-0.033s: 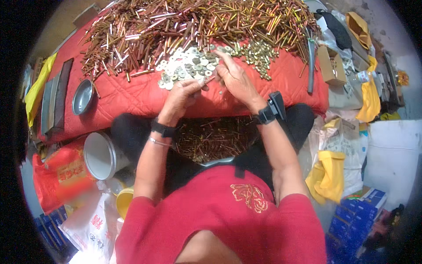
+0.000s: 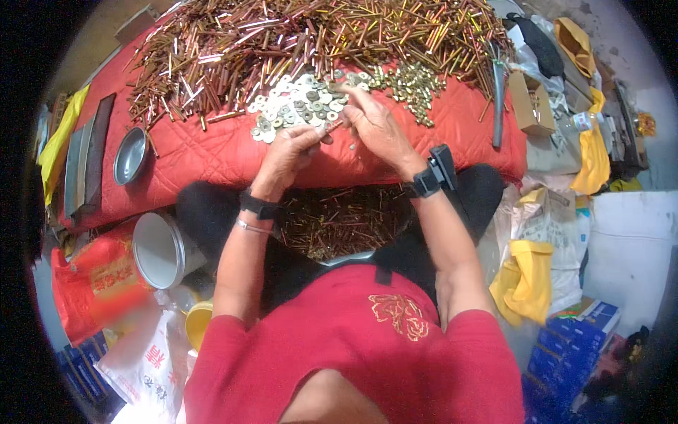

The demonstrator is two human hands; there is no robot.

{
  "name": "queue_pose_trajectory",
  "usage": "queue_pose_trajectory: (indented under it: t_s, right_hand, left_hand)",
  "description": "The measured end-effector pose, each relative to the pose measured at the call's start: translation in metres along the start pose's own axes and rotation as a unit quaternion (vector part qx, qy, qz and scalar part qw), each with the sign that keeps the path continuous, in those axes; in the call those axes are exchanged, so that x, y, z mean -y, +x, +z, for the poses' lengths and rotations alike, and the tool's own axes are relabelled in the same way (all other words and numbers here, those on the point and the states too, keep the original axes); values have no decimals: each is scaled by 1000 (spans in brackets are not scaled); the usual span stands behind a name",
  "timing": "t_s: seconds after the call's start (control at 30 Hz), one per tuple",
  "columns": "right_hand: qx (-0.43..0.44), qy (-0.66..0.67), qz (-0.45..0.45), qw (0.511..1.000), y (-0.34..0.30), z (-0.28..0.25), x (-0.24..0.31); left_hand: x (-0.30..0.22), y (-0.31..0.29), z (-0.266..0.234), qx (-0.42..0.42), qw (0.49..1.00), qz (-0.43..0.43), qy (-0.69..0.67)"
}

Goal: Assembling metal washers onto long copper-colored pins or bolts.

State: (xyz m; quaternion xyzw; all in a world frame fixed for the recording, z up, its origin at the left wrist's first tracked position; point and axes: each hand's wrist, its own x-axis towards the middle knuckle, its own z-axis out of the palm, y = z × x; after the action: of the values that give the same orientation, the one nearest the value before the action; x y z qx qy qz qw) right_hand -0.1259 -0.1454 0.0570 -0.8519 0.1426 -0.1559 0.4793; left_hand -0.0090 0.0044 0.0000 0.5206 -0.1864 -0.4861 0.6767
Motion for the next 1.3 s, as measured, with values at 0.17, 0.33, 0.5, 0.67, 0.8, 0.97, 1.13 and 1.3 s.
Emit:
queue_pose_trajectory:
  t_s: [0.17,0.33,0.5,0.67,0.8,0.97,1.13,1.3]
  right_hand:
    - [15,108,1,994,6,5,-33]
    - [-62,140,27,988,9,8,-42]
    - [-70,-35,-40,996,12,-4,-66]
    - [-22,-11,-43,999,6,15,-53]
    - [-19,-85,-164,983,19,39,-44]
    - [-21,-226,-182,957,25,65,-43]
    - [-54,-62,-127,989,27,44,-41]
    - [-44,211,36,976,14,22,-28]
  left_hand:
    - [-2,0,6,2,1000,-7,-11]
    - [12,11,-1,-82,995,31,-44]
    - [-12,5,-32,-154,973,82,-152]
    - [-32,2,-31,-222,943,84,-231]
    - [-25,0,-35,-191,950,86,-230]
    - [-19,1,-39,-151,958,97,-222]
    - [-22,-2,-23,-134,982,63,-117]
    - [-9,-2,-8,-83,995,40,-24]
